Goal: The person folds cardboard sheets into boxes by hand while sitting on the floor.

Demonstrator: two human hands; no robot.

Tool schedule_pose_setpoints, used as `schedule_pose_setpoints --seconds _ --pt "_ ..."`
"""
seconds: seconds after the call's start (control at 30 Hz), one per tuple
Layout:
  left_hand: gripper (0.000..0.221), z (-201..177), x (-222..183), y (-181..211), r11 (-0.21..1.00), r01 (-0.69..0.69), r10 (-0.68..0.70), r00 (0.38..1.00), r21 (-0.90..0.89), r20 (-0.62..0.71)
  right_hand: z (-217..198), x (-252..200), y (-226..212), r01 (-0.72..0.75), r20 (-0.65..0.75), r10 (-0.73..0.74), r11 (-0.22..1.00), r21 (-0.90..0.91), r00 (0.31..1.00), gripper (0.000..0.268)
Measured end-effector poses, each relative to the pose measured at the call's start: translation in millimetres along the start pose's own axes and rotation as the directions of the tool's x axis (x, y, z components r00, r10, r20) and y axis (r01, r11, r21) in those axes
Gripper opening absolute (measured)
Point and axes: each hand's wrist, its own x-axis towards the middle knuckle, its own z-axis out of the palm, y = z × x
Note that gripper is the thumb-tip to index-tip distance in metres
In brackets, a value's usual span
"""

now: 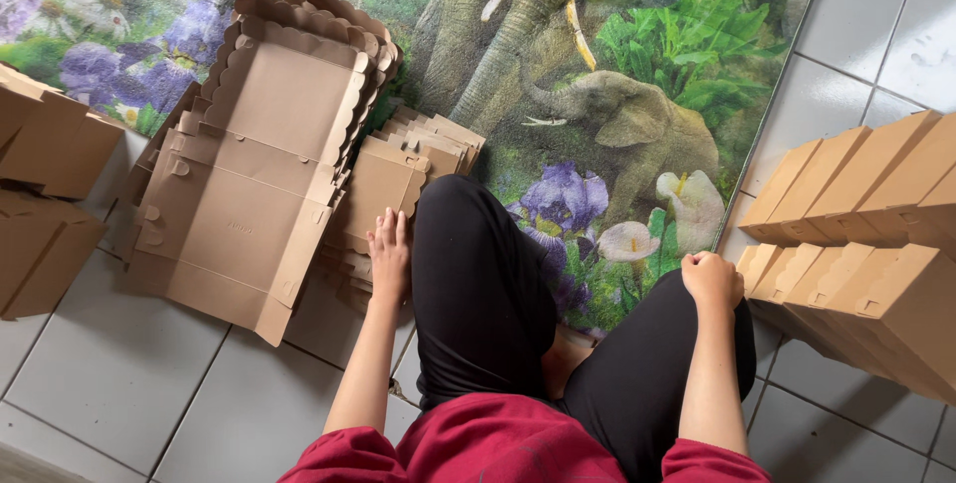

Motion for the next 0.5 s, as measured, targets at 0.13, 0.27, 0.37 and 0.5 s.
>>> schedule_pose_setpoints --seconds 0.13,0.27,0.37,0.5 --pt "0.074 -16.5 -10.0 2.4 0.999 -0.032 0.032 0.999 -0.025 0.002 -1.1 -2.6 -0.4 -0.001 0.001 0.001 1.000 0.005 1.000 0.044" --pt "0.066 -36.6 -10.0 2.3 0.989 -0.030 0.037 0.998 -0.144 0.045 -2.4 -6.3 0.4 0.013 -0.013 -0.013 1.000 0.017 1.000 0.044" --pt "0.052 -32.3 -7.4 -2.4 0.986 -0.009 0.011 1.000 -0.167 0.010 -3.2 -8.3 1.2 0.029 -0.026 -0.029 0.999 0.017 0.999 0.043" --pt "0.039 -21.4 6.7 -16.4 0.997 0.074 -0.067 0.965 0.019 -0.253 -6.4 -11.4 -2.5 0.046 -0.036 -0.045 0.999 0.019 0.998 0.044"
